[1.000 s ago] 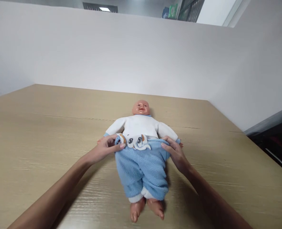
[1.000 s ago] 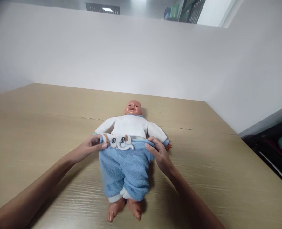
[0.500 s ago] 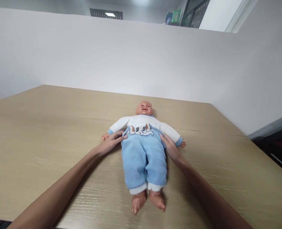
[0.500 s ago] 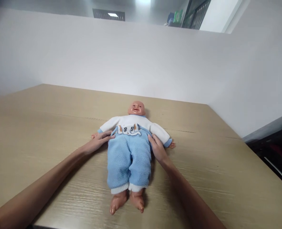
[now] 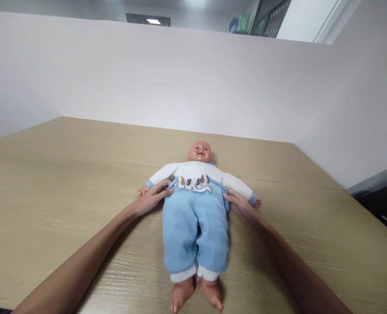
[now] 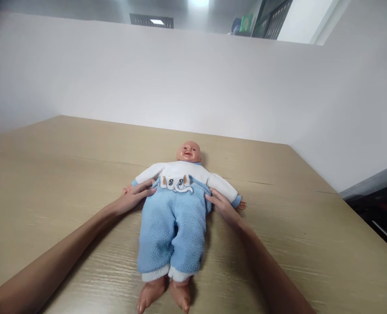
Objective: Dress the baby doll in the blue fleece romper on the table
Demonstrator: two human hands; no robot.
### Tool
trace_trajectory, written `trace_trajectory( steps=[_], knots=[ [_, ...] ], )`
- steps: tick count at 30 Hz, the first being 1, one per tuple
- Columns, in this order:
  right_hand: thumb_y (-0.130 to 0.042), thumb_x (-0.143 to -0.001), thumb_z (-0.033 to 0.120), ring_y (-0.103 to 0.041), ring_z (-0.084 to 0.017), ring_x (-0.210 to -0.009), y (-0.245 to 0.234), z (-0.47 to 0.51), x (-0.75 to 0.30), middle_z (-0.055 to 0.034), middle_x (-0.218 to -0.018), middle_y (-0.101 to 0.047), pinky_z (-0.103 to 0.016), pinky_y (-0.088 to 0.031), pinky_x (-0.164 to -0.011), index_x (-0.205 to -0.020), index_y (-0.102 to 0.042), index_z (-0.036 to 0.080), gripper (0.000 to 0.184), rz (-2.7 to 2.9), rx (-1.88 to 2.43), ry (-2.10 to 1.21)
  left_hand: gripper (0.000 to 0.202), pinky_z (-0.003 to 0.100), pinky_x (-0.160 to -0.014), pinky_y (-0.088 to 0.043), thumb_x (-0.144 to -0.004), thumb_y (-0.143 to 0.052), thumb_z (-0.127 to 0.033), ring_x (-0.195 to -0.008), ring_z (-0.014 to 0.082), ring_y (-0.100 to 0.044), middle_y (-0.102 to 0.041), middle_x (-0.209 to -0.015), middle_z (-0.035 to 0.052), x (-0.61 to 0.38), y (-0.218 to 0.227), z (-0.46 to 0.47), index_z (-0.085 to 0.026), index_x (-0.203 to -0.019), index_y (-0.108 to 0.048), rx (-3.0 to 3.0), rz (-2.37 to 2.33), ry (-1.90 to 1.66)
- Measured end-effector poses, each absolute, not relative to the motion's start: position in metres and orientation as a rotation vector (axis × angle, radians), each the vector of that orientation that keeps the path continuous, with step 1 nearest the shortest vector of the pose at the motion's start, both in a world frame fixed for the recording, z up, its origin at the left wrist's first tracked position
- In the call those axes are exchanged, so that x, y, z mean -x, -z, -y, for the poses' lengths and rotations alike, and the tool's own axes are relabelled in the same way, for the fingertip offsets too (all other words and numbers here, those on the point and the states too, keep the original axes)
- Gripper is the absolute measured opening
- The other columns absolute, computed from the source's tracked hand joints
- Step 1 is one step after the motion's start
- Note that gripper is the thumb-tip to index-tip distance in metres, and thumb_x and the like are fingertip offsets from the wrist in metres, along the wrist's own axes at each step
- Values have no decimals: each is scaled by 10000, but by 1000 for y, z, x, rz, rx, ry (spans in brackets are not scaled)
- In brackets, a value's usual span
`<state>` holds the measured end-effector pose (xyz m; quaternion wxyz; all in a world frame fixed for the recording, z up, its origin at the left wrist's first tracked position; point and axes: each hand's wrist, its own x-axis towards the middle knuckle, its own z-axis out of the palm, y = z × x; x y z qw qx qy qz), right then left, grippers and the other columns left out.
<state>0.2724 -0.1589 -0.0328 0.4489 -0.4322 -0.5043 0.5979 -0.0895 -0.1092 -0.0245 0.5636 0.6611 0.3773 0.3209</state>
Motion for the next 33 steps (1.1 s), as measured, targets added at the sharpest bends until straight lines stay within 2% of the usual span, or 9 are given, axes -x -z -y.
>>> trace_trajectory(
  steps=[3, 6, 8, 10, 15, 20, 28, 31, 33],
  knots=[
    [-825, -886, 453, -604, -260, -923, 31, 162, -287, -11, -911, -686, -404, -501, -965, -924, -737, 237, 236, 1570, 1188, -1271, 403, 403, -1160, -433, -951, -735, -550, -1274, 312, -607, -750, -1238, 56, 100, 21, 108, -230, -1194, -764, -1648, -995, -680],
    [-811, -882, 400, -616, -297, -1033, 33, 166, -278, -29, -999, -730, -437, -474, -1075, -973, -753, 249, 185, 1578, 1174, -1170, 482, 453, -1290, -318, -944, -751, -537, -1461, 341, -519, -715, -1427, 63, 98, 21, 111, -262, -1340, -740, -1599, -950, -676],
    [-795, -872, 418, -610, -322, -1197, 38, 169, -262, -42, -1138, -761, -453, -437, -1167, -1067, -764, 272, 245, 1383, 1132, -1193, 492, 459, -1269, -361, -952, -751, -517, -1424, 330, -568, -728, -1417, 73, 90, 24, 114, -256, -1369, -725, -1467, -859, -709],
    [-763, -873, 488, -615, -331, -1276, 44, 172, -246, -48, -1234, -767, -465, -466, -1167, -1126, -759, 284, 325, 1090, 1102, -1292, 481, 440, -1186, -461, -959, -745, -518, -1315, 315, -655, -771, -1327, 89, 80, 27, 119, -233, -1345, -731, -1232, -798, -797],
    [-728, -844, 582, -711, -341, -1179, 51, 174, -225, -46, -1165, -801, -486, -587, -1025, -1113, -743, 294, 394, 730, 1087, -1454, 500, 406, -940, -607, -916, -775, -560, -1045, 312, -774, -828, -1053, 116, 62, 32, 127, -178, -1237, -764, -816, -780, -943],
    [-735, -835, 536, -695, -327, -1200, 46, 173, -226, -35, -1154, -797, -455, -578, -1022, -1167, -721, 294, 411, 839, 1035, -1412, 534, 392, -890, -601, -870, -808, -571, -1009, 312, -774, -826, -1000, 99, 63, 31, 129, -178, -1230, -765, -835, -829, -936],
    [-685, -890, 481, -639, -300, -1202, 43, 168, -231, -33, -1217, -763, -428, -467, -1126, -1152, -745, 271, 341, 1118, 1081, -1201, 560, 330, -820, -521, -859, -814, -562, -928, 249, -707, -794, -979, 61, 68, 33, 122, -204, -1284, -742, -1058, -902, -962],
    [-668, -895, 431, -608, -309, -1233, 40, 169, -233, -43, -1234, -751, -424, -389, -1193, -1119, -763, 274, 289, 1213, 1106, -1100, 552, 343, -872, -502, -847, -819, -546, -1009, 273, -685, -789, -1076, 84, 73, 32, 116, -193, -1267, -754, -1121, -932, -992],
    [-662, -908, 408, -599, -305, -1170, 37, 172, -234, -44, -1149, -740, -413, -407, -1142, -1060, -748, 272, 221, 1269, 1134, -1044, 510, 347, -927, -484, -858, -807, -535, -1092, 293, -656, -774, -1133, 89, 77, 29, 113, -196, -1236, -762, -1191, -933, -1014]
  ],
)
